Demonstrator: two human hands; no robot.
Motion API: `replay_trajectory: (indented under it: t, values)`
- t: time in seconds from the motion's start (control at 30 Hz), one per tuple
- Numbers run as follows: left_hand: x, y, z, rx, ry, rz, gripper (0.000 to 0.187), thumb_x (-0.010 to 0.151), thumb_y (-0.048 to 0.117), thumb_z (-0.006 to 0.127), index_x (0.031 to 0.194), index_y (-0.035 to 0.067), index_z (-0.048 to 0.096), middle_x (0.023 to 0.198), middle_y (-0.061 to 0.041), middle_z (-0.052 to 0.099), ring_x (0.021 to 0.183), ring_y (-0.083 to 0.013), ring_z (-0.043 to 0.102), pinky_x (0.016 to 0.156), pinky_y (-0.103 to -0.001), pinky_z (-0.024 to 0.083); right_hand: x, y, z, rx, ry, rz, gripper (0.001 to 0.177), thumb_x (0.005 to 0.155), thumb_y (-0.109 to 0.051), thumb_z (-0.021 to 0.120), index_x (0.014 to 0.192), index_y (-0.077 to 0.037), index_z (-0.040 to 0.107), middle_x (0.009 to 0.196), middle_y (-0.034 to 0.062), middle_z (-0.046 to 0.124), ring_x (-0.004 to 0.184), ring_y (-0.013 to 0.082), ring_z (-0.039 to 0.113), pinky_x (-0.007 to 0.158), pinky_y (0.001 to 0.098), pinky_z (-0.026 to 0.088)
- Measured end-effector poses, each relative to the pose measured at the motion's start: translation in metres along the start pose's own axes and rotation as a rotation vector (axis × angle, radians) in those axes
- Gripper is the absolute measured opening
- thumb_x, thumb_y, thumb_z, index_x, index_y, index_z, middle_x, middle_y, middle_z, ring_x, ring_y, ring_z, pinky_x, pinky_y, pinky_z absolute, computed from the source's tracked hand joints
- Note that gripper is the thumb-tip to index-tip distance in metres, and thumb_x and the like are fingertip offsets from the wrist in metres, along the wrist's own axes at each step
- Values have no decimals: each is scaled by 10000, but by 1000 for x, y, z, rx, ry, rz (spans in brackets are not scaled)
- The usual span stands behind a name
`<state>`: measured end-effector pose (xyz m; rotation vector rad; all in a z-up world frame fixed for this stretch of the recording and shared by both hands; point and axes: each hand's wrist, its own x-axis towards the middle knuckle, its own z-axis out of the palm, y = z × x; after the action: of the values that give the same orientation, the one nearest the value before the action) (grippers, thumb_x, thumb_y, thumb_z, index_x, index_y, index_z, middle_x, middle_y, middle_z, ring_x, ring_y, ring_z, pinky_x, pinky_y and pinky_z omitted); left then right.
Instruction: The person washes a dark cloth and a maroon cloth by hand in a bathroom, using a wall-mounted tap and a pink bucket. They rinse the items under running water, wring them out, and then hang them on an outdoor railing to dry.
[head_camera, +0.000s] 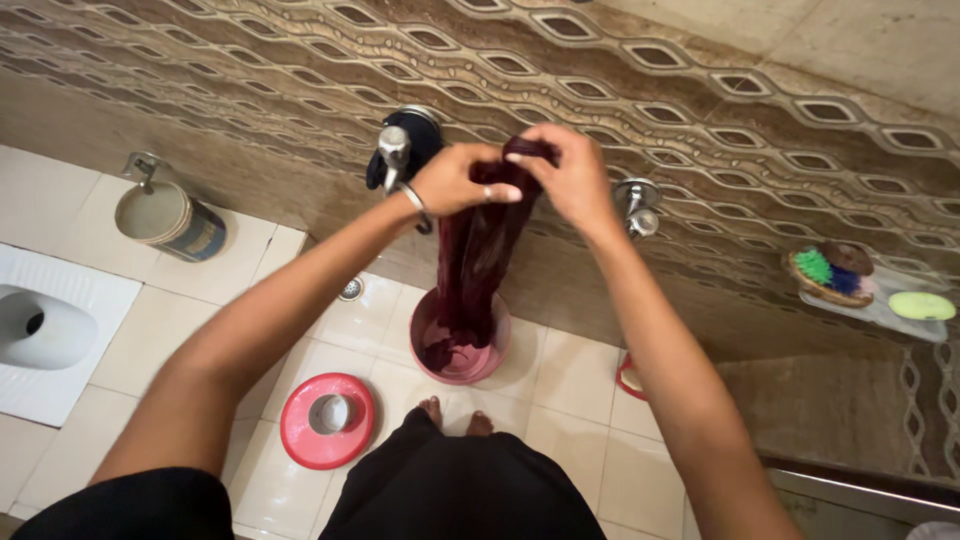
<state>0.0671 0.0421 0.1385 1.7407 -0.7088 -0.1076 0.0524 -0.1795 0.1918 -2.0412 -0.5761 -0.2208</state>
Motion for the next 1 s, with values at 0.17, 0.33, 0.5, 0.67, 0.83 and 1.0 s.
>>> replay_trajectory:
  t: [0.17,0.33,0.5,0.67,0.83,1.0]
  values:
    - [-4,17,-2,328,128,-57,440,722,376,935,966,44,782,903,-106,709,849,-162,679,786,-323,531,-2,-9,8,-55,-147,1,227,867,-103,792,1056,-41,682,873,5,706,801,103,670,719,288,531]
    - [-22,0,-5,-156,18,-125,445,818,391,854,1099,76,714,1002,-48,744,916,-74,680,843,-279,552,1,5,6,-77,-368,121,212,874,-129,815,1049,-53,723,807,30,692,746,117,598,684,308,498]
    - [-15,5,5,15,33,0,448,851,377,852,1085,23,710,899,-80,713,821,-59,621,767,-295,517,-1,0,16,-94,-87,100,206,889,-114,804,1073,-65,728,929,4,756,839,80,696,793,266,550]
    - [4,40,3,165,4,-24,391,814,421,832,915,46,782,662,-16,712,618,-48,584,582,-315,505,-35,19,22,587,18,255,325,951,-173,707,1258,-127,612,1145,-6,682,1030,99,661,874,294,556]
    - [17,66,-3,242,-6,68,366,836,444,840,895,85,802,675,-35,715,581,-77,609,602,-312,520,-68,65,36,839,-143,431,286,963,-266,676,1177,-76,675,1032,21,706,955,140,705,817,378,615]
    - [37,70,-13,358,65,58,407,859,433,858,841,35,775,646,-81,675,571,-112,581,597,-324,499,-72,66,43,70,-118,465,204,983,-197,699,1093,-28,725,921,63,767,697,185,748,557,329,548]
